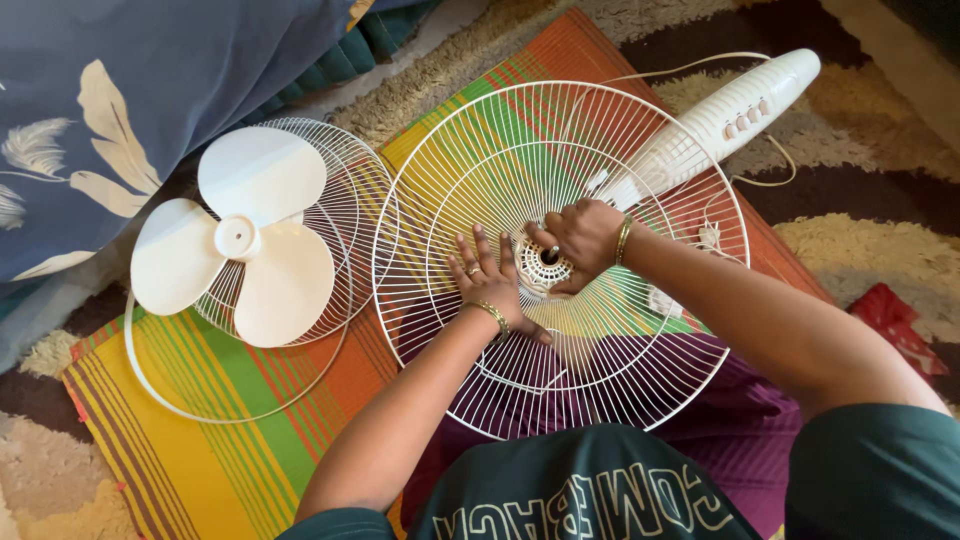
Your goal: The person assembles a white pedestal fan on a mat. They attach the front wire cage to the motor housing, secure it with a central nut, and then mount the fan blade onto the motor shaft.
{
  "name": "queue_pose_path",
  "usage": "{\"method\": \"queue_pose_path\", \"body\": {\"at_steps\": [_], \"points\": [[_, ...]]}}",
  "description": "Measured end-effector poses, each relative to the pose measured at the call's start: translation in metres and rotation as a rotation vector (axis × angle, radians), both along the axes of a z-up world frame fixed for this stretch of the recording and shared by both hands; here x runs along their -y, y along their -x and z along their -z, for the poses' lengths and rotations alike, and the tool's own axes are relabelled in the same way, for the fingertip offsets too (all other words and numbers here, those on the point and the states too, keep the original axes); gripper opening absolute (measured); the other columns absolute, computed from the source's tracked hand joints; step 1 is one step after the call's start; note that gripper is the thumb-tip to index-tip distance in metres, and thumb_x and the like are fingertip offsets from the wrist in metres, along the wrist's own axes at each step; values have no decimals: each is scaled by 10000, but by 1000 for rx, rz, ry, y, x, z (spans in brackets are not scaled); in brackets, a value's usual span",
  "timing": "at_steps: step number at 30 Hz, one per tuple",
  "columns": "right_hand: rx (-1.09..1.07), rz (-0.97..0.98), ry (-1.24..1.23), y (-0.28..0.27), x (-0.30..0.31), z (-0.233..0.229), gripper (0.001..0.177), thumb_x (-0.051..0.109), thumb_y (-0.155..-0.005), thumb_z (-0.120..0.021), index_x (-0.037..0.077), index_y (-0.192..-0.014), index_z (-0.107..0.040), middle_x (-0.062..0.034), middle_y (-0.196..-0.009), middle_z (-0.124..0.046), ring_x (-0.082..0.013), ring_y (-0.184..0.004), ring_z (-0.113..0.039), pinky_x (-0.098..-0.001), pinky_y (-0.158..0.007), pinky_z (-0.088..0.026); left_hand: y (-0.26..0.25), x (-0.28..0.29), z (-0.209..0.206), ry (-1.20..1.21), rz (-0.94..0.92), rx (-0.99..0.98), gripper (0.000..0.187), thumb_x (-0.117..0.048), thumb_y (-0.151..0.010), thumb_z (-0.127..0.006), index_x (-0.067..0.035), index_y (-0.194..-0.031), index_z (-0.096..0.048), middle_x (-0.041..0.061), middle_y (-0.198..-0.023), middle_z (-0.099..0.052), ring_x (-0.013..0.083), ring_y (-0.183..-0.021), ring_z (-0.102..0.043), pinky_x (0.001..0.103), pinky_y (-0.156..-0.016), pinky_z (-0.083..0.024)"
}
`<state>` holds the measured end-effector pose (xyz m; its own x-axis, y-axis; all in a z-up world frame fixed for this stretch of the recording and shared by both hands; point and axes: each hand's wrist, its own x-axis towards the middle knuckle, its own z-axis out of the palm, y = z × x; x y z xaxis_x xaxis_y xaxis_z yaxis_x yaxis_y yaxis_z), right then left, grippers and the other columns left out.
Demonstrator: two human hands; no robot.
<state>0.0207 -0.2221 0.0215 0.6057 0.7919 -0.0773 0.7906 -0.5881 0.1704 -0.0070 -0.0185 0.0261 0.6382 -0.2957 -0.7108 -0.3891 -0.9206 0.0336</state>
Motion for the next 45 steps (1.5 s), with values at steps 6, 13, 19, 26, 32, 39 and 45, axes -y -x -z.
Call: {"method": "queue_pose_path", "body": {"at_steps": [6,13,19,26,32,39,45], "points": [[18,76,123,10,-2,4,1126,973,-753,-251,33,-1331,-475,-68,-696,-578,-133,-466,-529,-291,-384,-485,4,-1,6,37,-14,27,1813,-901,-348,-782,-70,-1563,275,377,-1549,355,586,-1373,374,703,-1130,139],[-53,340,170,35,-10,13,1144,958,-778,-192,36,-1423,-399,-95,-717,-604,-129,-497,-535,-299,-399,-489,8,-4,15,109,-54,71,1832,-882,-308,-804,-82,-1571,255,359,-1561,348,557,-1377,384,674,-1144,162],[-132,637,89,55,-28,17,1132,954,-792,-288,44,-1459,-384,-127,-789,-624,-182,-591,-639,-328,-446,-488,9,-5,21,136,-85,87,1832,-848,-312,-831,-75,-1572,253,359,-1554,365,558,-1368,397,678,-1128,166],[-167,853,-79,68,-44,-3,1073,909,-770,-404,146,-1524,-355,-157,-1029,-657,-258,-759,-716,-400,-590,-582,8,-7,28,142,-86,127,1828,-844,-313,-832,-124,-1577,274,320,-1564,375,490,-1393,396,636,-1159,163],[-409,977,-292,60,-10,-31,887,795,-823,-498,242,-1509,-402,-194,-1133,-675,-361,-895,-702,-489,-745,-580,16,-1,22,178,-113,170,1784,-885,-337,-795,-160,-1571,272,280,-1582,381,471,-1423,390,622,-1168,164],[204,987,-2241,78,199,27,144,185,-1013,-679,48,-1037,-715,-31,-788,-611,-157,-698,-539,-335,-639,-444,20,6,17,119,-98,189,1769,-897,-344,-779,-159,-1589,237,283,-1586,364,471,-1426,384,616,-1171,168],[40,1587,-1227,104,266,207,120,95,-903,-641,56,-913,-754,-132,-869,-731,-192,-782,-668,-363,-732,-539,15,-3,26,157,-102,181,1782,-926,-306,-738,-166,-1584,245,288,-1584,368,464,-1425,387,605,-1158,173]]}}
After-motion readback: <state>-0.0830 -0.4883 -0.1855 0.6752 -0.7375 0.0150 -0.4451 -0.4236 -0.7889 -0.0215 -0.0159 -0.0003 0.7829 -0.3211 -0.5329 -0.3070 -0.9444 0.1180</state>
